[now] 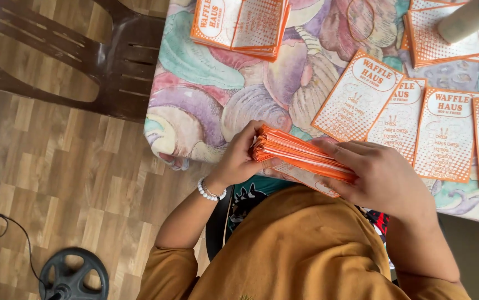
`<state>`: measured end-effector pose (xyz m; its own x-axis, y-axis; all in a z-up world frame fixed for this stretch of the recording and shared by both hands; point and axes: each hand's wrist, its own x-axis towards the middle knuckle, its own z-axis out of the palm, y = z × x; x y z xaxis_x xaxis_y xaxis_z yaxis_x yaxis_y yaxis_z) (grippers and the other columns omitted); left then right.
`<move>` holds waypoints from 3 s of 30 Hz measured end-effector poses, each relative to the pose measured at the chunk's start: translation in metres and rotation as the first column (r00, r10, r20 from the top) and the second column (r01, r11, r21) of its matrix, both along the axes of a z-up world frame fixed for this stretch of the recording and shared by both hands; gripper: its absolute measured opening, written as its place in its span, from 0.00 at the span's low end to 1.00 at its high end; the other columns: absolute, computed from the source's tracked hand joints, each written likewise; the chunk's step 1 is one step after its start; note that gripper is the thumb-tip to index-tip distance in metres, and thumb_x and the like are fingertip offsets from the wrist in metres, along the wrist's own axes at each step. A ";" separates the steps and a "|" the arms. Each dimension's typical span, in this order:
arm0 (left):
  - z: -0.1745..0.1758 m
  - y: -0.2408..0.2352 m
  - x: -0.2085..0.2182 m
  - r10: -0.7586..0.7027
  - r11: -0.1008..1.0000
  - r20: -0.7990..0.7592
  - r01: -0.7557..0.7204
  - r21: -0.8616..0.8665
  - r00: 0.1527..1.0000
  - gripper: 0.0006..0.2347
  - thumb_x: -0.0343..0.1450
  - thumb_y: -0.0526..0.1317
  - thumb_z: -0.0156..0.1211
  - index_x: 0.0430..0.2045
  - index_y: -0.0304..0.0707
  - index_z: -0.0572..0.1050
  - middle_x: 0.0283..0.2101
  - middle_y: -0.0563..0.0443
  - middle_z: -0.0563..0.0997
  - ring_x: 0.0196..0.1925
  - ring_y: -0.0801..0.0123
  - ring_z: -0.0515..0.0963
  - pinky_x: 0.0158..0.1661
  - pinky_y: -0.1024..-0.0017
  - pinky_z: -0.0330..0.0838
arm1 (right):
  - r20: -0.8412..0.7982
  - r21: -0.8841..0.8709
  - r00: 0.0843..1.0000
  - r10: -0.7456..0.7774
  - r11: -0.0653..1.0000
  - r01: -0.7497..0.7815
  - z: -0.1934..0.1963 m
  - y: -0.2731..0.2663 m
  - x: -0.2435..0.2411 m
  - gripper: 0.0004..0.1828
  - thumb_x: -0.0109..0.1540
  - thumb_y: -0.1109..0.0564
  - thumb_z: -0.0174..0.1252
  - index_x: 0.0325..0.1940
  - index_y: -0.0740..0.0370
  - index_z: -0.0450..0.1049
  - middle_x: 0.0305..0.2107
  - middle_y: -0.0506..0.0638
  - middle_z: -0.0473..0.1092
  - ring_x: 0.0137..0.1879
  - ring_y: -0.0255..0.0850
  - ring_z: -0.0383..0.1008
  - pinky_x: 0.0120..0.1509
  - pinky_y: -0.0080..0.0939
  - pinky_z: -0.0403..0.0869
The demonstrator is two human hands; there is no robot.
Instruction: Folding and organizing stacks of printed paper bags on a table.
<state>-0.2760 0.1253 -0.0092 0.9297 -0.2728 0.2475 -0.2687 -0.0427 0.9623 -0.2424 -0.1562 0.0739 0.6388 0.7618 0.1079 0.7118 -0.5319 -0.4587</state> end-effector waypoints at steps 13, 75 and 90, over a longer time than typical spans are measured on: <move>-0.035 -0.002 -0.009 0.062 0.997 0.021 -0.061 -0.044 0.998 0.17 0.74 0.45 0.63 0.49 0.37 0.64 0.40 0.53 0.70 0.38 0.71 0.69 0.44 0.73 0.65 | 0.507 0.110 0.860 -0.054 0.994 -0.002 0.012 0.047 -0.020 0.10 0.68 0.53 0.66 0.49 0.61 0.79 0.45 0.53 0.78 0.44 0.46 0.78 0.47 0.45 0.71; 0.004 0.065 -0.021 0.547 0.737 0.068 -0.442 -0.512 0.834 0.29 0.59 0.58 0.76 0.34 0.41 0.61 0.29 0.49 0.70 0.28 0.74 0.71 0.36 0.75 0.69 | 0.302 0.012 0.879 -0.370 0.923 0.384 -0.077 -0.015 0.014 0.36 0.66 0.36 0.56 0.72 0.58 0.70 0.66 0.67 0.65 0.72 0.69 0.63 0.72 0.68 0.63; -0.010 -0.003 0.016 0.558 0.804 0.227 -0.453 -0.384 0.798 0.25 0.64 0.61 0.68 0.36 0.42 0.64 0.35 0.50 0.74 0.33 0.73 0.71 0.39 0.73 0.68 | -0.214 0.728 0.972 0.094 0.679 0.094 -0.059 0.029 0.011 0.77 0.48 0.37 0.73 0.83 0.57 0.26 0.76 0.66 0.40 0.82 0.66 0.45 0.86 0.72 0.45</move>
<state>-0.2597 0.1225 -0.0196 0.7674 0.3498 0.5374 -0.5772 0.0119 0.8165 -0.2312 -0.1268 0.0152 0.7161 0.4991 0.4879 0.5437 0.0395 -0.8384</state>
